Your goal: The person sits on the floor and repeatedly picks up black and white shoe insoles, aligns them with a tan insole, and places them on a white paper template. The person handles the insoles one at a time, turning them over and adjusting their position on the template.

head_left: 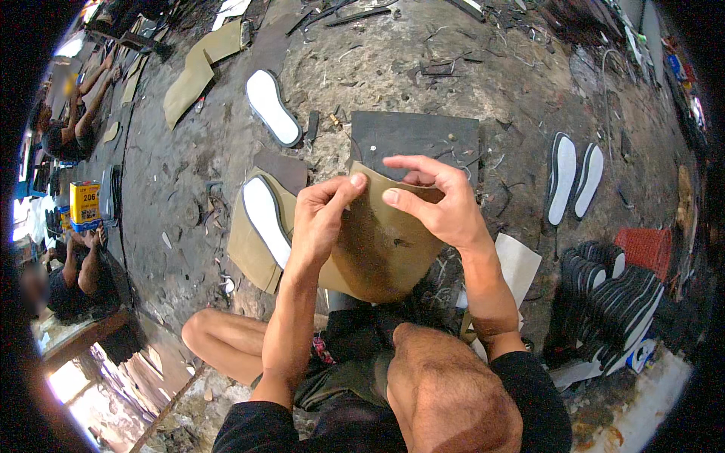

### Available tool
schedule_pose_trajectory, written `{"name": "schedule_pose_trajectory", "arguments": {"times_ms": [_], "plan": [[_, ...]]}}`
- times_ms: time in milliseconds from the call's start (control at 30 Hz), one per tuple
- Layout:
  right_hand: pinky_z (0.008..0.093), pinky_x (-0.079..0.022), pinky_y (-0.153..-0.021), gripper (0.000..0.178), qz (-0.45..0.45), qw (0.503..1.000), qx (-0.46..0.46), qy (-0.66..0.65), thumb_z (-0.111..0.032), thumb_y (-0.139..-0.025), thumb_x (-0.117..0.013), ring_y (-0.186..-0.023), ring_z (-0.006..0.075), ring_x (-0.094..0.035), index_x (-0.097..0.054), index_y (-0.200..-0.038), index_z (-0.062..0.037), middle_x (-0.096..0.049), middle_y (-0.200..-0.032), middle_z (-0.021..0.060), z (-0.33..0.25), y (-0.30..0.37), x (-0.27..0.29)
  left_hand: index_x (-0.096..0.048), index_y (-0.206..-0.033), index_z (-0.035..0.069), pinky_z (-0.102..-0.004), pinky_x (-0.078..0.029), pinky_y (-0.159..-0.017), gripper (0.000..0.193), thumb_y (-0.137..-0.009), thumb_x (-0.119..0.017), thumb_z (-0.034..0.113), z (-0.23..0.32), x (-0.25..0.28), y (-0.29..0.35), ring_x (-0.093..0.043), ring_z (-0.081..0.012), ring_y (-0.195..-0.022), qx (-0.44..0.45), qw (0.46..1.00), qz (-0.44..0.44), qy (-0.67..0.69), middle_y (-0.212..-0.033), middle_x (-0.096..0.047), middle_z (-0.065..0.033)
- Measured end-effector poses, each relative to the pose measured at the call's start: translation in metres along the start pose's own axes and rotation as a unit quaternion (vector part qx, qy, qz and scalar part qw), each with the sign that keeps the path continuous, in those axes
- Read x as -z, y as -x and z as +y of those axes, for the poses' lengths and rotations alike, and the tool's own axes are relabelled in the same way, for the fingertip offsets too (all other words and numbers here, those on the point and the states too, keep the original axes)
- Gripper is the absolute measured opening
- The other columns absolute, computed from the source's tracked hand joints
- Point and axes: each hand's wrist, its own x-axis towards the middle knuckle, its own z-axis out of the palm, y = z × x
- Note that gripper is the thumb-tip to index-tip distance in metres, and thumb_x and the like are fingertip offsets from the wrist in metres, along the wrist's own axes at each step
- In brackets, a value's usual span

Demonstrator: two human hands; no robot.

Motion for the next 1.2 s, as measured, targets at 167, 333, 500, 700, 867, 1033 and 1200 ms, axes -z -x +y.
{"name": "schedule_pose_trajectory", "arguments": {"times_ms": [167, 333, 500, 700, 867, 1033, 1200], "plan": [[0.0251, -0.05, -0.075, 0.022, 0.034, 0.999, 0.006, -0.024, -0.019, -0.088, -0.077, -0.08, 0.0083, -0.065, -0.078, -0.097, 0.0015, -0.075, -0.085, 0.004, 0.009, -0.01, 0.004, -0.069, -0.109, -0.003, -0.0257, -0.049, -0.075, 0.041, -0.093, -0.075, 0.034, 0.001, 0.0, -0.005, -0.061, -0.0082, -0.084, 0.052, 0.996, -0.079, 0.0, -0.094, -0.071, -0.0016], [0.0298, -0.052, -0.089, 0.045, 0.013, 0.999, 0.036, -0.004, -0.021, -0.082, -0.083, -0.099, 0.0134, -0.066, -0.071, -0.119, -0.0001, -0.074, -0.109, 0.009, 0.015, -0.019, 0.023, -0.057, -0.132, -0.002, -0.0342, -0.051, -0.097, 0.082, -0.063, -0.095, 0.018, 0.009, 0.005, 0.004, -0.066, -0.0208, -0.107, 0.042, 0.984, -0.133, -0.113, -0.117, -0.07, -0.0106], [0.0327, -0.05, -0.099, 0.072, -0.085, 0.994, 0.015, -0.071, -0.016, -0.071, -0.09, -0.111, 0.0173, -0.065, -0.06, -0.135, 0.0011, -0.069, -0.124, 0.0122, 0.021, -0.019, 0.029, -0.054, -0.136, -0.001, -0.0365, -0.051, -0.097, 0.085, -0.065, -0.095, 0.021, 0.001, 0.01, -0.004, -0.065, -0.0223, -0.108, 0.07, 0.983, -0.151, -0.072, -0.114, -0.07, -0.0125], [0.0329, -0.055, -0.086, 0.05, 0.149, 0.985, 0.037, 0.076, -0.014, -0.079, -0.083, -0.095, 0.0185, -0.071, -0.065, -0.123, 0.001, -0.074, -0.11, 0.0125, -0.005, 0.013, 0.051, -0.058, -0.137, 0.005, -0.0393, -0.044, -0.104, 0.068, -0.081, -0.086, 0.03, -0.051, 0.083, -0.004, -0.059, -0.0271, -0.122, -0.12, 0.93, 0.232, -0.26, -0.128, -0.066, -0.0161], [0.037, -0.057, -0.081, 0.055, 0.22, 0.945, 0.067, 0.233, -0.001, -0.077, -0.078, -0.096, 0.027, -0.069, -0.063, -0.129, -0.0064, -0.065, -0.12, 0.0151, -0.043, 0.052, 0.008, -0.048, -0.144, 0.004, -0.043, -0.046, -0.101, 0.082, -0.077, -0.087, 0.031, -0.164, 0.139, 0.032, -0.061, -0.0332, -0.115, 0.039, 0.767, 0.402, -0.499, -0.133, -0.058, -0.0206], [0.0417, -0.048, -0.103, 0.076, -0.027, 0.947, 0.072, 0.311, -0.033, -0.075, -0.087, -0.121, 0.0349, -0.056, -0.056, -0.139, -0.0079, -0.06, -0.127, 0.0167, 0.031, 0.048, -0.067, -0.035, -0.151, 0.005, -0.035, -0.048, -0.096, 0.088, -0.079, -0.083, 0.021, -0.225, 0.133, 0.05, -0.062, -0.0269, -0.11, 0.051, 0.88, 0.384, -0.275, -0.132, -0.056, -0.0168], [0.0407, -0.054, -0.093, 0.079, 0.025, 0.997, 0.028, 0.061, -0.024, -0.08, -0.086, -0.126, 0.0229, -0.057, -0.049, -0.148, -0.0122, -0.056, -0.145, 0.0097, 0.072, 0.053, -0.044, -0.044, -0.148, 0.005, -0.0284, -0.046, -0.097, 0.067, -0.081, -0.055, 0.004, -0.167, 0.107, 0.072, -0.061, -0.0188, -0.112, 0.097, 0.959, 0.121, 0.238, -0.124, -0.062, -0.0086]]}}
